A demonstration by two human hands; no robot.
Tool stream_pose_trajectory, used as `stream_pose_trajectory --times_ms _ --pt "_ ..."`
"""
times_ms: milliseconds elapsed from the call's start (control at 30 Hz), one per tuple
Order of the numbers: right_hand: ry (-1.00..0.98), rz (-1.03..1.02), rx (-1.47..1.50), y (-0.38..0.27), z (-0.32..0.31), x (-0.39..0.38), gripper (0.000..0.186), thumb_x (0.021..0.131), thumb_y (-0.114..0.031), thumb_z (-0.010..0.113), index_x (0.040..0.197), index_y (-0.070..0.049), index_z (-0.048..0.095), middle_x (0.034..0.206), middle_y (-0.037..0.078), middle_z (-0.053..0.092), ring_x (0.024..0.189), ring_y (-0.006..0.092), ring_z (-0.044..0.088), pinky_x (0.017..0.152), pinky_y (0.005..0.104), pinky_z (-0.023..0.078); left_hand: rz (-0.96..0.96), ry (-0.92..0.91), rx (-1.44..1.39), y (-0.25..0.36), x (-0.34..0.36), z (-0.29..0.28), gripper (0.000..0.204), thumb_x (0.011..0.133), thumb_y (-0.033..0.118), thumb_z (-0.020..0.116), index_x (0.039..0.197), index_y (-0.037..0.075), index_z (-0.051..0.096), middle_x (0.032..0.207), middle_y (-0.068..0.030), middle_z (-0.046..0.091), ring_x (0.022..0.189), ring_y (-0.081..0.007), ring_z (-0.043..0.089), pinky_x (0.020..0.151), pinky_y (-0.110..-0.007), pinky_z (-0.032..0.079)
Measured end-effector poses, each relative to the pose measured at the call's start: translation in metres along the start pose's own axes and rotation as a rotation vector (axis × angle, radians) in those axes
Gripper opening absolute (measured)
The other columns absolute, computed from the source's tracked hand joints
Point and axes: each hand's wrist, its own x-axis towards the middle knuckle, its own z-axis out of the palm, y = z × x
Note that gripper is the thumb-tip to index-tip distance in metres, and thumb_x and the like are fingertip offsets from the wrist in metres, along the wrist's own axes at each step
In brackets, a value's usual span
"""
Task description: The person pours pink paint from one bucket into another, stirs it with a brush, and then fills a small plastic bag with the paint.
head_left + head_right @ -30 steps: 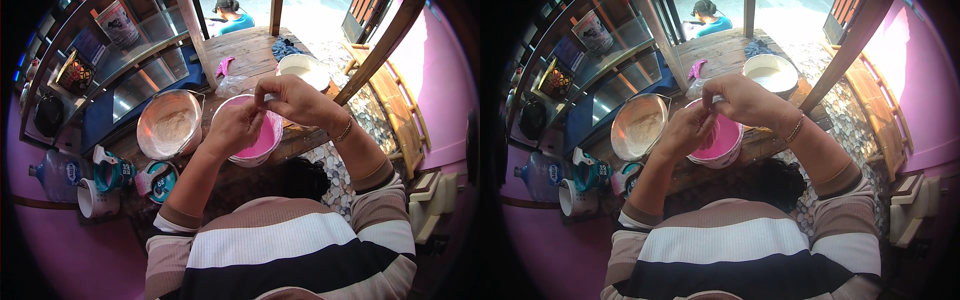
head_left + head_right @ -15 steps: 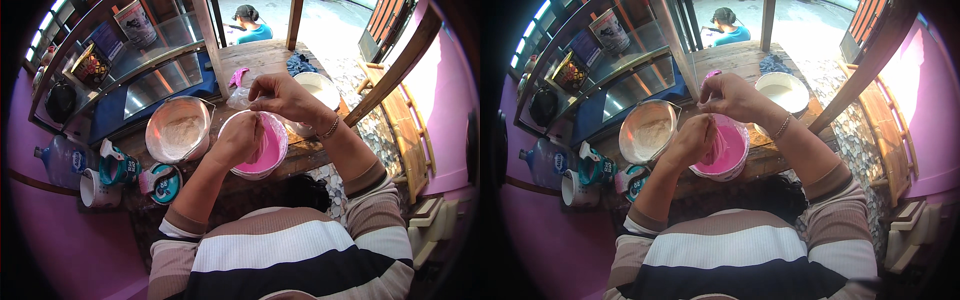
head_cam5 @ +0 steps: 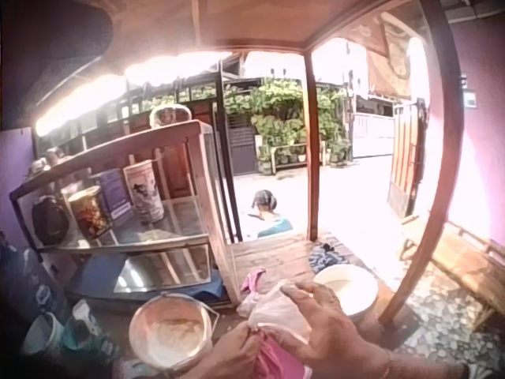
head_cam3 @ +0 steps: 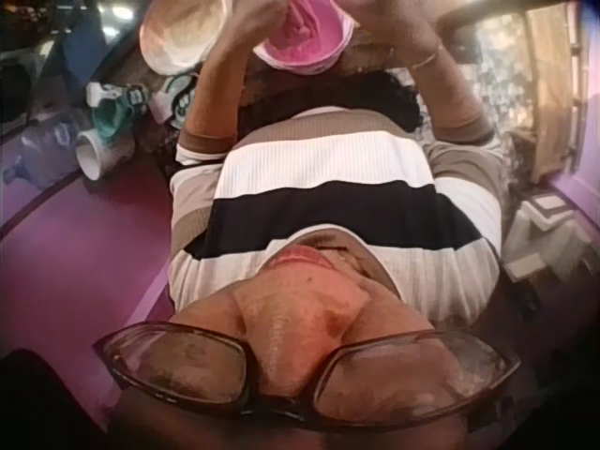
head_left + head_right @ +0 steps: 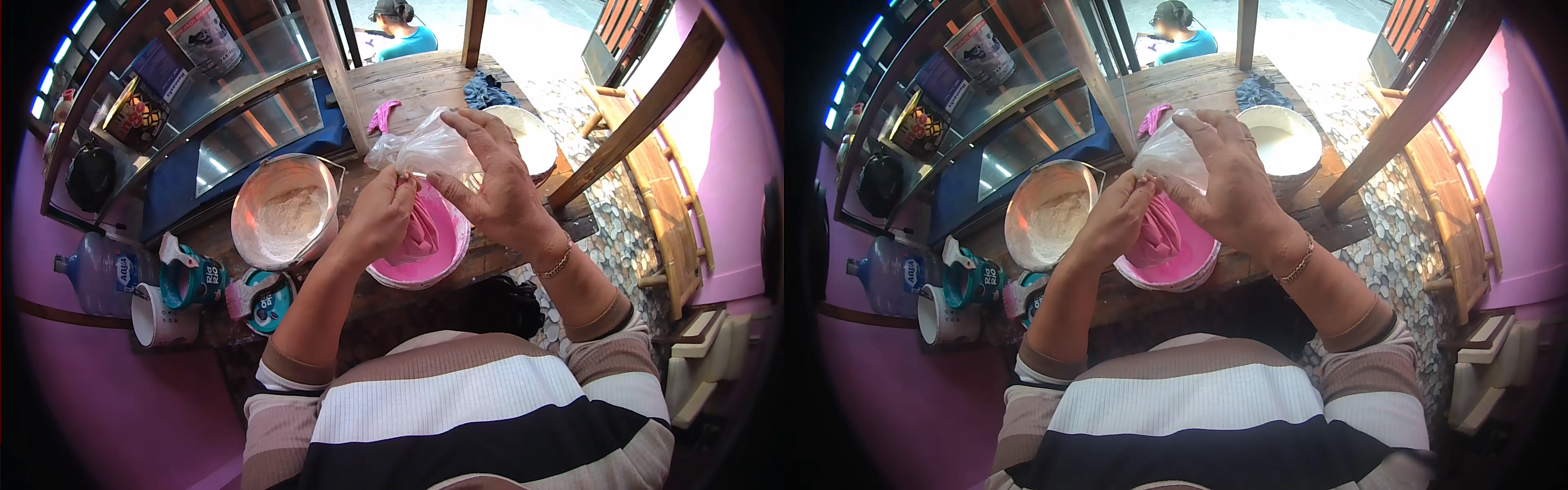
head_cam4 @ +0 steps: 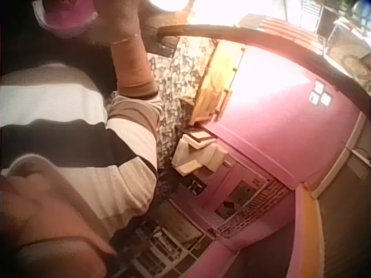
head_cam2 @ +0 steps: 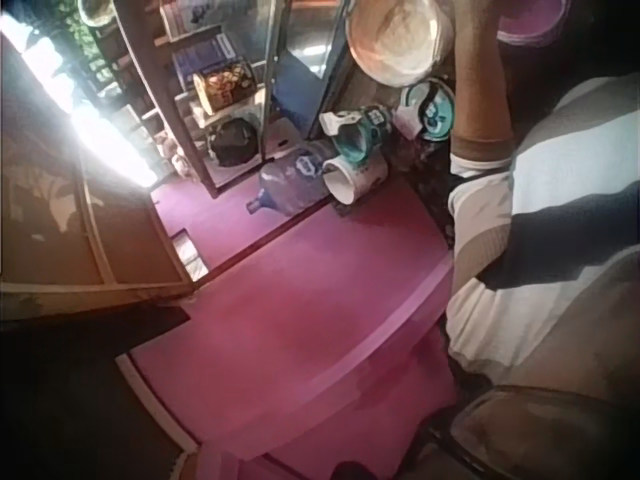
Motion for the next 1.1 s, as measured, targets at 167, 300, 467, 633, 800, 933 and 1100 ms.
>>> stream_pose_trajectory --times_ms 167,300,467,633,800,933,1100 --pt "0.235 0.131 0.181 -0.017 -0.006 -0.032 0.081 0.079 -0.025 0.078 0.145 -0.004 0.036 0.133 0.019 0.048 0.119 0.0284 0.051 0.097 0.0408 0.044 0.091 0.116 -0.08 -0.002 0.002 0.001 0.023 0.102 0.022 0.044 0.101 0.001 0.054 0.084 -0.0035 0.056 0.073 -0.0101 0.055 0.069 -0.028 0.047" --pt "-0.088 0.139 0.205 -0.027 -0.003 -0.054 0.094 0.072 -0.028 0.08 0.146 0.001 0.031 0.128 0.021 0.051 0.118 0.0311 0.052 0.098 0.039 0.043 0.109 0.126 -0.132 -0.006 0.005 0.004 0.024 0.102 0.023 0.045 0.102 0.0 0.055 0.086 -0.0024 0.057 0.078 -0.008 0.049 0.071 -0.025 0.042" --pt "-0.227 0.26 0.108 -0.042 0.014 -0.062 0.101 0.065 -0.037 0.086 0.142 0.003 0.033 0.12 0.023 0.054 0.109 0.0383 0.057 0.095 0.0423 0.046 0.108 0.167 -0.261 -0.016 0.013 0.008 0.025 0.103 0.023 0.045 0.112 0.001 0.054 0.093 -0.0033 0.059 0.08 -0.0084 0.057 0.071 -0.025 0.048" --pt "-0.14 0.32 0.049 -0.046 0.027 -0.067 0.091 0.065 -0.038 0.087 0.133 0.0 0.041 0.109 0.019 0.058 0.097 0.0346 0.062 0.083 0.0426 0.051 0.037 0.226 -0.568 0.002 0.002 0.018 0.024 0.103 0.021 0.043 0.111 0.001 0.055 0.09 -0.0036 0.059 0.079 -0.0078 0.055 0.068 -0.024 0.046" --pt "-0.039 0.263 0.206 -0.043 0.039 -0.071 0.073 0.07 -0.027 0.082 0.128 0.0 0.047 0.108 0.02 0.057 0.093 0.0378 0.063 0.078 0.0434 0.053 0.025 0.293 -0.644 -0.002 -0.002 0.021 0.024 0.104 0.02 0.042 0.113 0.002 0.054 0.093 -0.0037 0.059 0.075 -0.0077 0.055 0.065 -0.024 0.047" --pt "-0.067 0.266 0.296 -0.039 0.038 -0.07 0.056 0.07 -0.013 0.076 0.119 0.003 0.054 0.106 0.021 0.058 0.092 0.0389 0.063 0.078 0.0433 0.052 0.036 0.222 -0.62 -0.007 -0.004 0.019 0.02 0.103 0.018 0.045 0.112 0.002 0.053 0.095 -0.0039 0.058 0.076 -0.0074 0.054 0.064 -0.024 0.047" --pt "-0.056 0.213 0.348 -0.038 0.04 -0.066 0.035 0.07 0.001 0.066 0.104 0.004 0.062 0.101 0.021 0.06 0.092 0.0388 0.062 0.078 0.0409 0.052 0.073 0.12 -0.539 -0.019 -0.002 0.007 0.022 0.097 0.017 0.057 0.111 0.001 0.049 0.098 -0.0076 0.059 0.081 -0.0133 0.062 0.071 -0.028 0.054"
